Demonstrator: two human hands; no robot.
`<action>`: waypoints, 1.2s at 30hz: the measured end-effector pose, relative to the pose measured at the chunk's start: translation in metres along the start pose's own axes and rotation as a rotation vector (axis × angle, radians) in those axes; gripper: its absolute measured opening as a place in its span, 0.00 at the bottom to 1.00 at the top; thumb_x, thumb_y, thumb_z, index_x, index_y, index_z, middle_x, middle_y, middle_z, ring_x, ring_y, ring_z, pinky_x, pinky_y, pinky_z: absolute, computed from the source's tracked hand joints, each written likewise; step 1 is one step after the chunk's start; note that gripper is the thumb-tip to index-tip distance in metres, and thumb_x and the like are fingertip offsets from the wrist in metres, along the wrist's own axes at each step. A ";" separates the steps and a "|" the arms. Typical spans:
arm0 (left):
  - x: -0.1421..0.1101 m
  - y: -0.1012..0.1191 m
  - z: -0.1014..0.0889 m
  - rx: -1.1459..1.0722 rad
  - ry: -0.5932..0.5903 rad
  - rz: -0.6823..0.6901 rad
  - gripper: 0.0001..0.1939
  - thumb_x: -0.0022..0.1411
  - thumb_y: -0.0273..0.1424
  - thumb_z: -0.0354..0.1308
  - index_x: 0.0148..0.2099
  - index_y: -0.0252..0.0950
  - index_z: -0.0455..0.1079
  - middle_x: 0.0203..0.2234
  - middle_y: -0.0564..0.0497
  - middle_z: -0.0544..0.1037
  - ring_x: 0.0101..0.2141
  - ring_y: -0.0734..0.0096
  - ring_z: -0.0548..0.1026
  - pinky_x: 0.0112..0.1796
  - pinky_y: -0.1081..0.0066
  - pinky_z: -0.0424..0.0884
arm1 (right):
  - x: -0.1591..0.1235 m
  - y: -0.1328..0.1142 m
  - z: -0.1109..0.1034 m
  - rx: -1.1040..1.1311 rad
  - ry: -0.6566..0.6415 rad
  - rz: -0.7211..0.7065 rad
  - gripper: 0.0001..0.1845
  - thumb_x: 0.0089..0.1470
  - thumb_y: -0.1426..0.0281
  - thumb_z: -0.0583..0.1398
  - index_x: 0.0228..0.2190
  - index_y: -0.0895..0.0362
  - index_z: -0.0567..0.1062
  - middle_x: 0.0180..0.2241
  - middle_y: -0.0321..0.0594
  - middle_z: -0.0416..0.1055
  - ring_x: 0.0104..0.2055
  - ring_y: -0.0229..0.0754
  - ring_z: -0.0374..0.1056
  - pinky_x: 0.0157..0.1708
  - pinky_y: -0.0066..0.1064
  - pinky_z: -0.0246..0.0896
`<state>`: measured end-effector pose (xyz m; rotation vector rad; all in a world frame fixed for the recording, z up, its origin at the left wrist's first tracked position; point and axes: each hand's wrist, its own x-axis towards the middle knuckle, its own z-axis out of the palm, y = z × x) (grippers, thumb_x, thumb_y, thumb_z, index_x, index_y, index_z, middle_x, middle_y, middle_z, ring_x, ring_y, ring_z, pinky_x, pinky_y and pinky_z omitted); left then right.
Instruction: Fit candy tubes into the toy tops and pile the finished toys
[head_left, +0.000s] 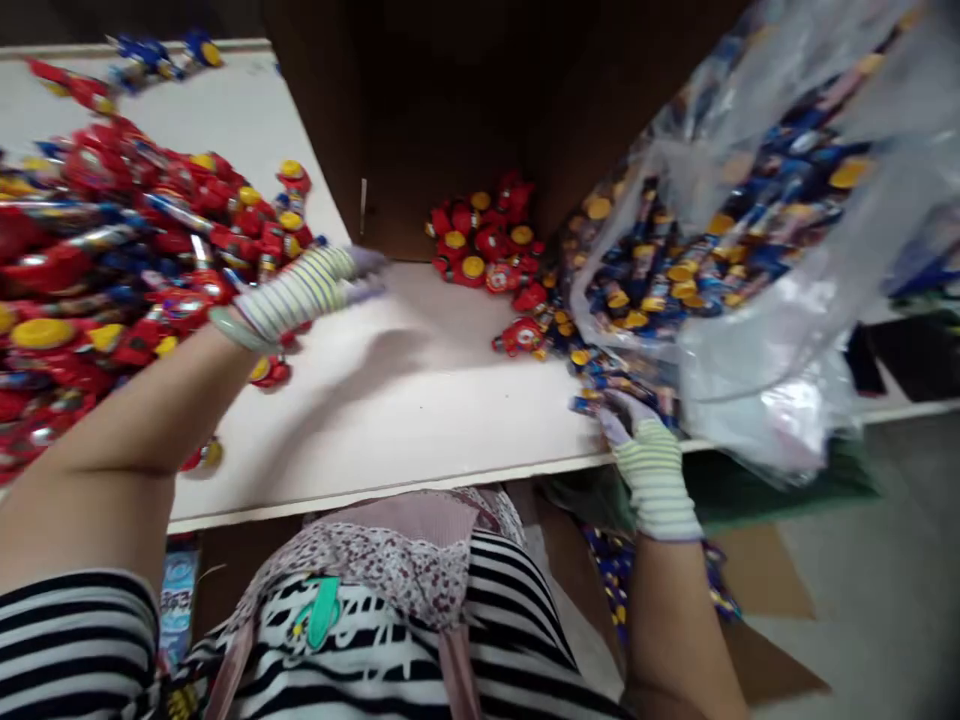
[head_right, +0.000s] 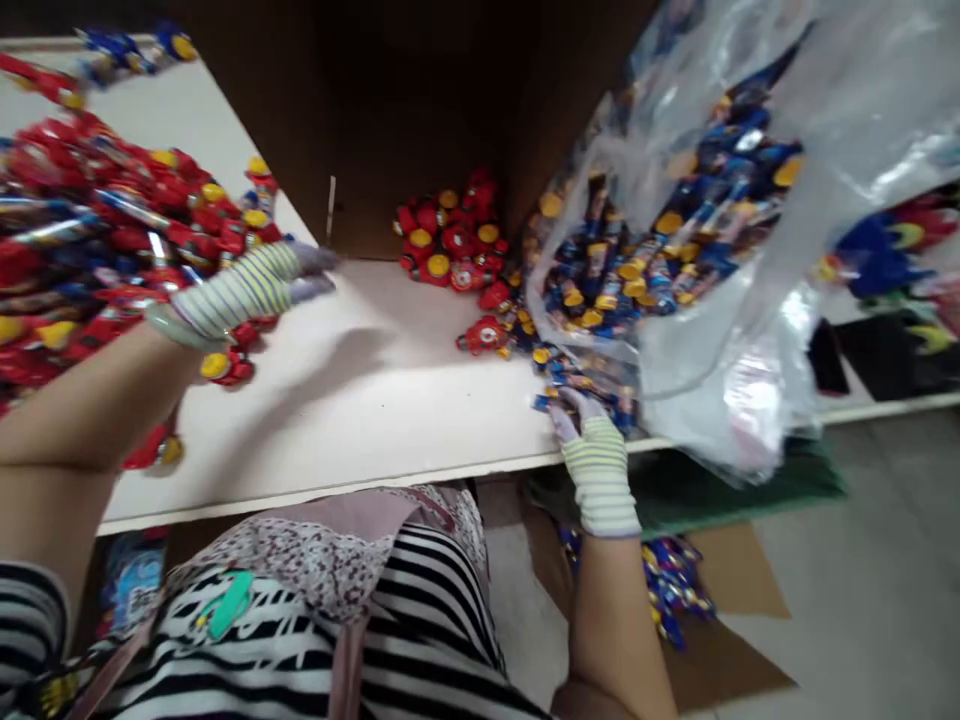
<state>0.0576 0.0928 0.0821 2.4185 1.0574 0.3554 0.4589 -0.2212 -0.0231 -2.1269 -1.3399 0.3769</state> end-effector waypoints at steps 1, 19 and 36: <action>0.010 0.029 0.036 -0.051 -0.146 0.129 0.29 0.67 0.48 0.56 0.61 0.34 0.68 0.56 0.47 0.74 0.55 0.59 0.71 0.58 0.61 0.65 | 0.003 0.003 -0.006 -0.105 0.015 -0.014 0.23 0.59 0.58 0.56 0.48 0.59 0.77 0.49 0.52 0.77 0.53 0.56 0.71 0.58 0.52 0.63; -0.003 0.099 0.144 -1.039 -0.092 -0.260 0.30 0.54 0.40 0.68 0.53 0.31 0.63 0.37 0.45 0.75 0.33 0.65 0.77 0.39 0.63 0.75 | 0.001 -0.057 0.073 0.863 -0.163 0.125 0.26 0.52 0.56 0.64 0.50 0.52 0.68 0.37 0.38 0.74 0.33 0.41 0.74 0.38 0.39 0.73; -0.049 0.097 0.140 -1.156 0.178 -0.338 0.28 0.55 0.47 0.67 0.48 0.32 0.67 0.34 0.47 0.76 0.29 0.72 0.76 0.24 0.77 0.71 | -0.001 -0.117 0.108 0.223 -0.209 -0.283 0.24 0.62 0.58 0.53 0.53 0.56 0.73 0.49 0.52 0.76 0.50 0.53 0.72 0.53 0.46 0.68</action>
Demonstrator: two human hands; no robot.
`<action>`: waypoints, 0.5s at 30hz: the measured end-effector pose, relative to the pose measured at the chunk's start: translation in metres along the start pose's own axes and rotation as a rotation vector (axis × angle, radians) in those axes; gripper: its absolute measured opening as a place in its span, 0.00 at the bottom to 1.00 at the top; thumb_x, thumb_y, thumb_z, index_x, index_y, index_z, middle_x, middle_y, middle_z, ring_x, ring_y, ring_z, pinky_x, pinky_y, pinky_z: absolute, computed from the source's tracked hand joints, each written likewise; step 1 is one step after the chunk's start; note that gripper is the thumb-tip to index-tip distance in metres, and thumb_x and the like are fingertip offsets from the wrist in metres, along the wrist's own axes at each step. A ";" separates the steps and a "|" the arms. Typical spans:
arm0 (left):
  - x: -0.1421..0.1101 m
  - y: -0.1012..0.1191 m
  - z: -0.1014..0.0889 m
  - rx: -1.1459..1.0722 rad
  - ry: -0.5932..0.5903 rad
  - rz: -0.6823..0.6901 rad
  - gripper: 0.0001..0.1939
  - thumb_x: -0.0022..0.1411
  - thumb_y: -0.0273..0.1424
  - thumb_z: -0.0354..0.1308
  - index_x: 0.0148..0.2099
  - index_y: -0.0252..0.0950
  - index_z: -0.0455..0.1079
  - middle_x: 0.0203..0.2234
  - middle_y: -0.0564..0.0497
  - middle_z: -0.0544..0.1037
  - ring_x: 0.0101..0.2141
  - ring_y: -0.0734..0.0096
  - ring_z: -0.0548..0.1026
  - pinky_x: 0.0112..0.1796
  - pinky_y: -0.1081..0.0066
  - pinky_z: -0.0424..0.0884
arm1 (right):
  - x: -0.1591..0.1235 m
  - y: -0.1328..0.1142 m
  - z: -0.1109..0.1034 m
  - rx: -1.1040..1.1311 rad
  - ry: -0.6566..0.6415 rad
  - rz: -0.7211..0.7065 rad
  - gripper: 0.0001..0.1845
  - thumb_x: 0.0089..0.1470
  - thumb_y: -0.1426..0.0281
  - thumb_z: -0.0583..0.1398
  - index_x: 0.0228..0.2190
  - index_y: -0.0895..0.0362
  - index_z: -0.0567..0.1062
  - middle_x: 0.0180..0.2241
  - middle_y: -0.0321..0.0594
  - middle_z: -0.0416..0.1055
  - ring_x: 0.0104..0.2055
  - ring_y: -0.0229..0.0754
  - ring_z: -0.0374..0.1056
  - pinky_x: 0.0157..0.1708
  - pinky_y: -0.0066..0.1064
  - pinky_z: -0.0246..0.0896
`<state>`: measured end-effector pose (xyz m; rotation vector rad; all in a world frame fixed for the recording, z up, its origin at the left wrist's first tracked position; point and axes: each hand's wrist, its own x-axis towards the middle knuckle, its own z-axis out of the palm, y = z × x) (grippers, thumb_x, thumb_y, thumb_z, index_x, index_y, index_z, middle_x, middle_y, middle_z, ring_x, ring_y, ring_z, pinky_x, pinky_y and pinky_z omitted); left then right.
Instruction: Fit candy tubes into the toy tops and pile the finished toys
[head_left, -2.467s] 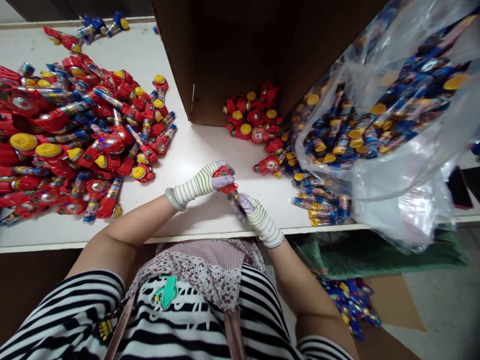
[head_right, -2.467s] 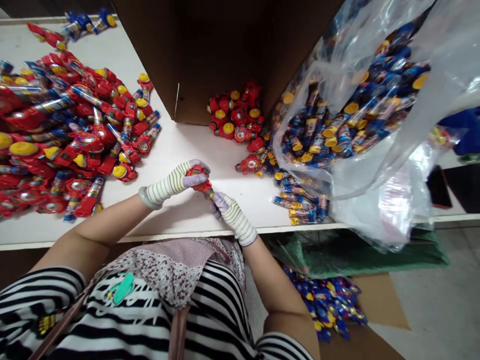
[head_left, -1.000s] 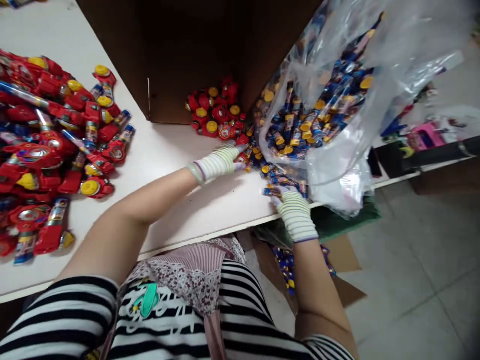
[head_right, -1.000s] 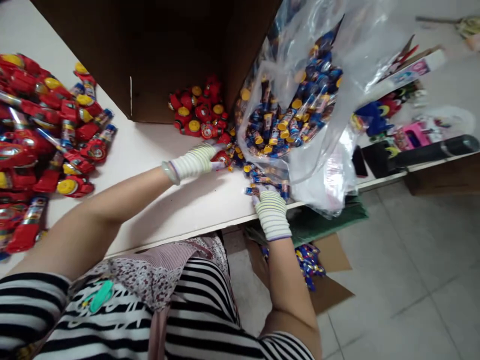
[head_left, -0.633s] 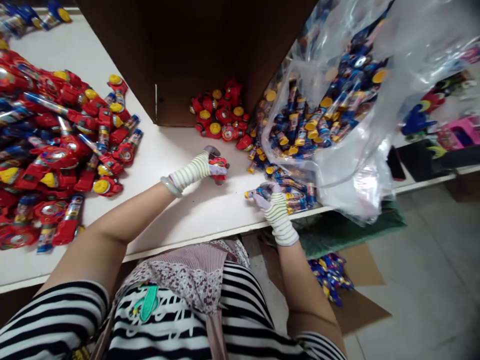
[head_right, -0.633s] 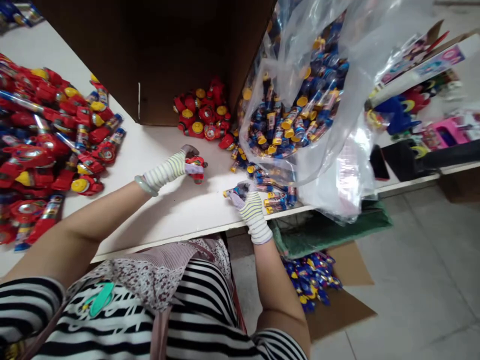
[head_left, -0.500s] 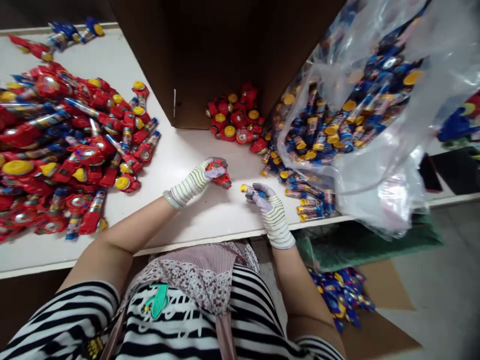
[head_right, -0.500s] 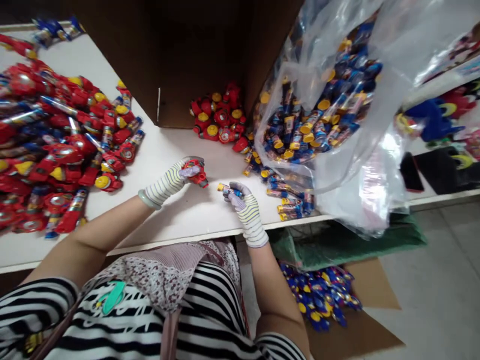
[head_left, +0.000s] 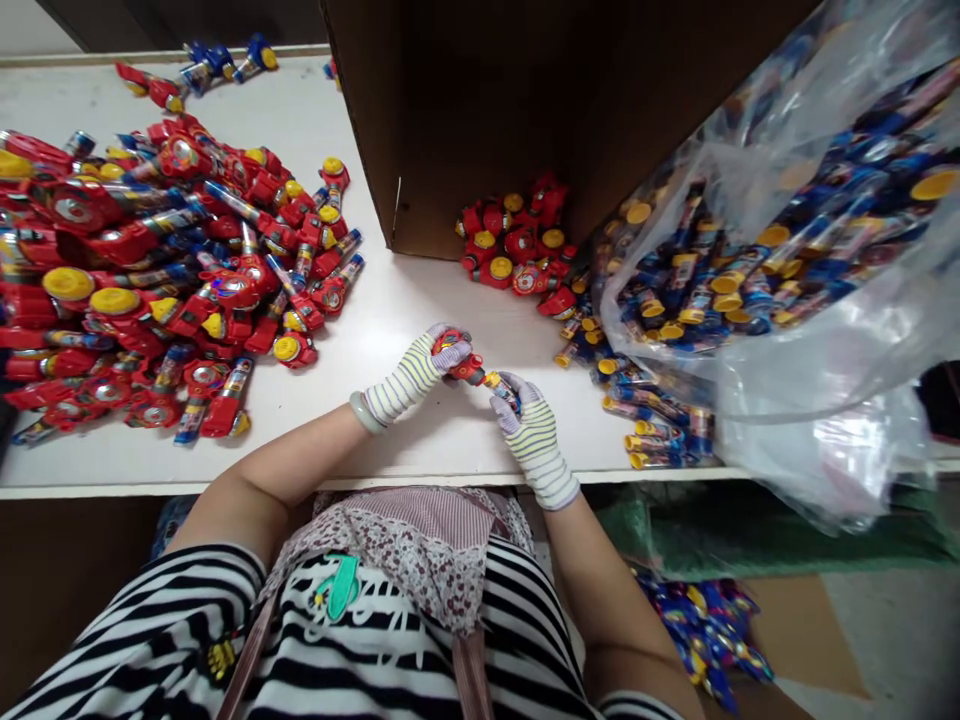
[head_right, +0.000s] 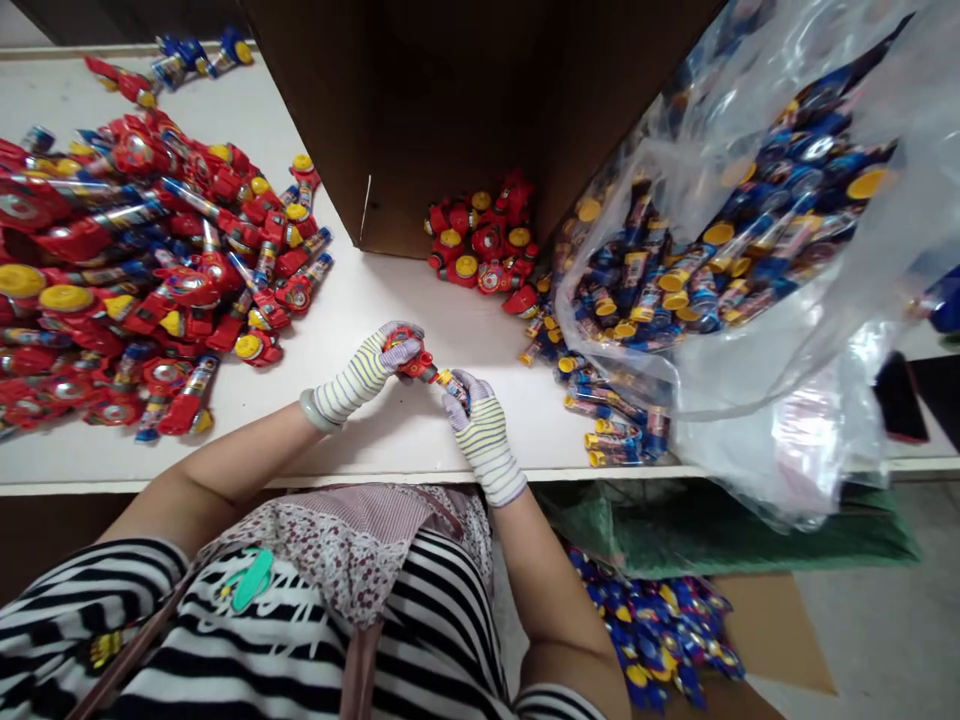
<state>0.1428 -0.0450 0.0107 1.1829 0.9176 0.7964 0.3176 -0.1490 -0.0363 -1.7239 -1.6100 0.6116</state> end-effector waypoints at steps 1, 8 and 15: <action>0.000 0.001 0.000 0.003 0.001 -0.003 0.27 0.56 0.47 0.67 0.48 0.32 0.67 0.33 0.47 0.76 0.28 0.72 0.75 0.24 0.77 0.71 | 0.000 -0.001 0.000 -0.030 -0.013 -0.014 0.24 0.62 0.58 0.53 0.53 0.56 0.73 0.49 0.52 0.76 0.50 0.53 0.72 0.53 0.45 0.68; -0.003 0.000 0.009 -0.035 -0.012 0.008 0.25 0.59 0.47 0.65 0.46 0.32 0.65 0.29 0.50 0.75 0.23 0.76 0.71 0.23 0.77 0.69 | 0.001 -0.012 -0.014 -0.224 -0.102 -0.064 0.26 0.65 0.57 0.51 0.55 0.59 0.72 0.51 0.54 0.75 0.52 0.53 0.71 0.51 0.40 0.68; -0.010 0.015 0.005 0.145 -0.078 0.123 0.24 0.57 0.47 0.65 0.45 0.33 0.67 0.34 0.47 0.76 0.30 0.71 0.76 0.32 0.73 0.73 | -0.005 -0.017 -0.001 0.642 -0.312 0.243 0.29 0.60 0.44 0.52 0.36 0.56 0.76 0.22 0.37 0.68 0.20 0.37 0.62 0.21 0.28 0.61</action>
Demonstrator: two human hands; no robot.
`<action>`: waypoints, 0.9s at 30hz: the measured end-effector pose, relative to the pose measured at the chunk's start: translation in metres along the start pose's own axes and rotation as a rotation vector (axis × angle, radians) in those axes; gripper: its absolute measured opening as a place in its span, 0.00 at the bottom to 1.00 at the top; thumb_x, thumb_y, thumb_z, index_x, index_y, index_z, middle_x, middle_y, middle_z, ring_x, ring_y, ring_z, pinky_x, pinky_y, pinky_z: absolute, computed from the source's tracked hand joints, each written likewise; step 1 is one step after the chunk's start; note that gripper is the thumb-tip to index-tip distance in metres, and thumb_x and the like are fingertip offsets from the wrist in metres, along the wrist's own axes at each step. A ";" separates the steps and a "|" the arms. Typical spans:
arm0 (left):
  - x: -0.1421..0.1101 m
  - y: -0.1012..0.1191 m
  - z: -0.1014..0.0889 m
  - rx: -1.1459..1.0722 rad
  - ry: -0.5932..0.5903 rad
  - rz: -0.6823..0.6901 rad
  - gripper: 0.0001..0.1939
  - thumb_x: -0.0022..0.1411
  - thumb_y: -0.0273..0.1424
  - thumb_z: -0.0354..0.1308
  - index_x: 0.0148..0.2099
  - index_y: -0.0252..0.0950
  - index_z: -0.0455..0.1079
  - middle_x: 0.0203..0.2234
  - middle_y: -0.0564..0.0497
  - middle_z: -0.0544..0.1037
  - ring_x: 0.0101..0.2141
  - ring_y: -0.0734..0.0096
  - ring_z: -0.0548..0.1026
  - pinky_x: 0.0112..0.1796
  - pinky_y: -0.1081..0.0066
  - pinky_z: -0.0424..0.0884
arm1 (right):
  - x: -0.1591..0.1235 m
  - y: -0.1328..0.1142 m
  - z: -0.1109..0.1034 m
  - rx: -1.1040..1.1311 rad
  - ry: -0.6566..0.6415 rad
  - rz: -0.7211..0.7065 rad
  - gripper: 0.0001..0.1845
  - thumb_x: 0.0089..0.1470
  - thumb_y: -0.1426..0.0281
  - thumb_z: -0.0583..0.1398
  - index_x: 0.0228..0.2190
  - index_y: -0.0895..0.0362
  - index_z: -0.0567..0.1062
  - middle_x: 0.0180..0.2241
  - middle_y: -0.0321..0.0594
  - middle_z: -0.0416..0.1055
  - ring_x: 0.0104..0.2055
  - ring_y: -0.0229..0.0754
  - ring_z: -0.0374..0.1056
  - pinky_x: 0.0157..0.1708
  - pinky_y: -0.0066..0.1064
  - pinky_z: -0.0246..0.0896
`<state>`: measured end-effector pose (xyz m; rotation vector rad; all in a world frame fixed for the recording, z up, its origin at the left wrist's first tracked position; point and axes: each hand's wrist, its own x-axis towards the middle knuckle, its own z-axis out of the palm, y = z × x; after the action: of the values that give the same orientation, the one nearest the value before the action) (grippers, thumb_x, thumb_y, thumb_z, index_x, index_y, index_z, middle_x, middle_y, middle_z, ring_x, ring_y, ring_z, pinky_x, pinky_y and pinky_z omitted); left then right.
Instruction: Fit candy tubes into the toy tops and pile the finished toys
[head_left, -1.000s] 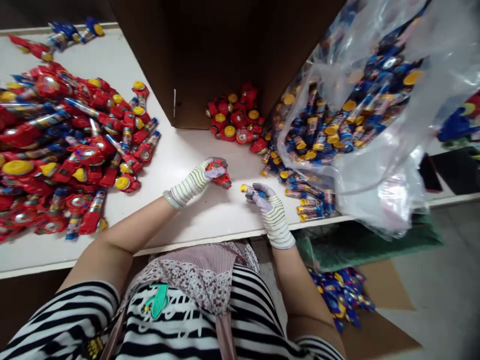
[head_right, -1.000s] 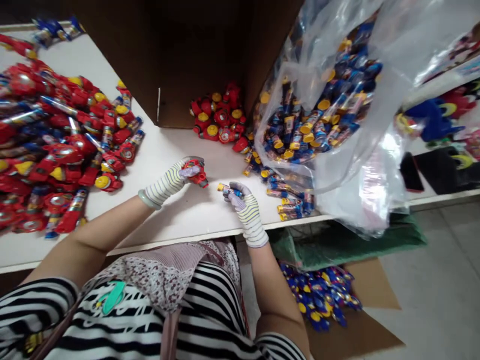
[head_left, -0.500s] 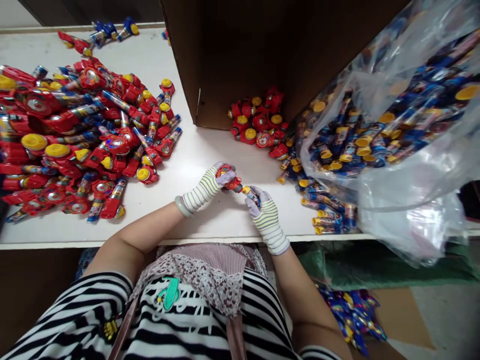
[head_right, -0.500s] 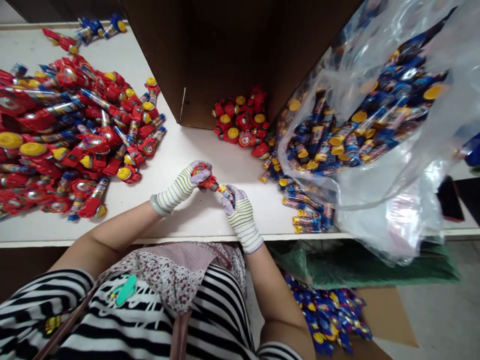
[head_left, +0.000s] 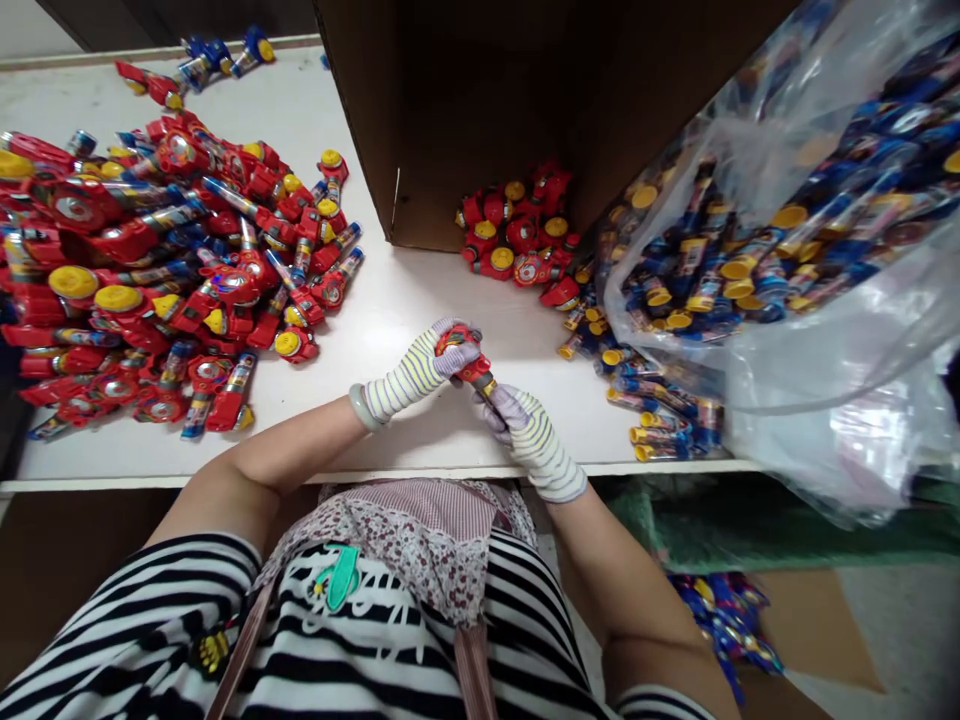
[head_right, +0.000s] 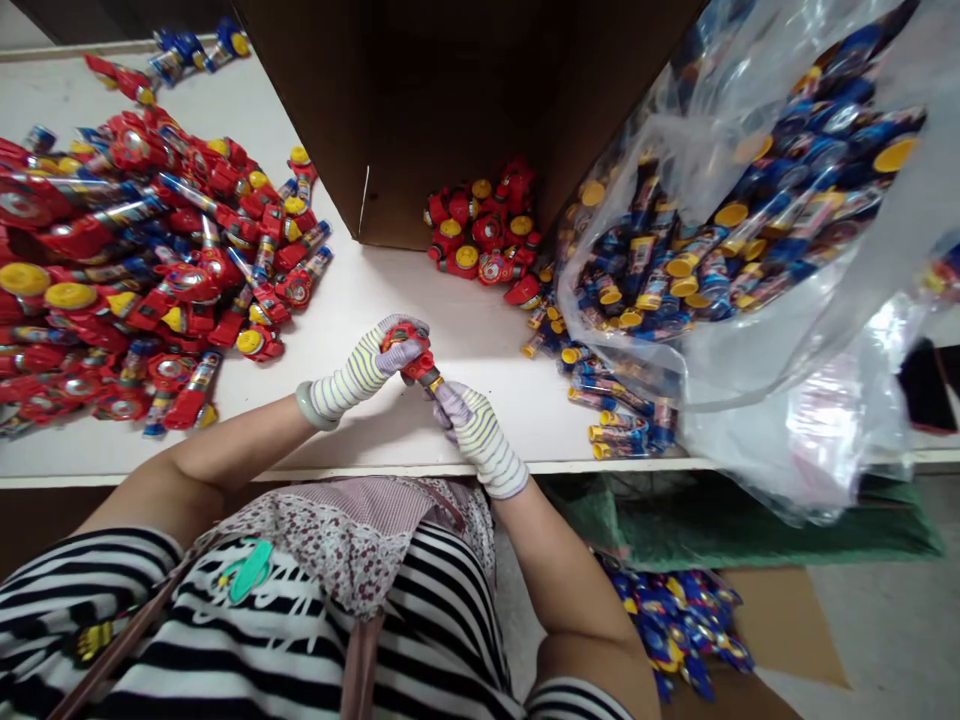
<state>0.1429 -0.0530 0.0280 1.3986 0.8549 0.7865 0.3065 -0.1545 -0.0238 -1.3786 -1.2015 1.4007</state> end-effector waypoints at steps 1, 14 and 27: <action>0.000 0.003 -0.004 0.055 -0.034 0.047 0.23 0.57 0.45 0.66 0.45 0.33 0.68 0.36 0.46 0.77 0.34 0.69 0.76 0.37 0.72 0.74 | 0.001 0.003 0.003 0.204 -0.116 0.068 0.32 0.58 0.41 0.52 0.34 0.56 0.75 0.17 0.31 0.61 0.15 0.33 0.53 0.16 0.27 0.53; 0.000 -0.004 -0.008 -0.102 -0.050 -0.027 0.20 0.55 0.42 0.67 0.43 0.33 0.70 0.35 0.47 0.77 0.33 0.70 0.76 0.34 0.73 0.72 | -0.003 0.005 0.024 0.367 -0.217 0.159 0.32 0.56 0.37 0.49 0.30 0.52 0.69 0.11 0.22 0.48 0.11 0.32 0.40 0.12 0.26 0.43; 0.005 -0.008 -0.032 -0.261 -0.103 -0.050 0.21 0.51 0.40 0.72 0.42 0.32 0.72 0.34 0.46 0.76 0.33 0.71 0.75 0.35 0.72 0.70 | 0.012 -0.007 0.034 0.281 -0.213 0.201 0.29 0.57 0.39 0.50 0.28 0.51 0.70 0.11 0.24 0.45 0.10 0.33 0.37 0.10 0.27 0.40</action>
<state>0.1171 -0.0334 0.0204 1.1720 0.6787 0.7515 0.2717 -0.1443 -0.0211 -1.2006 -0.9694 1.8202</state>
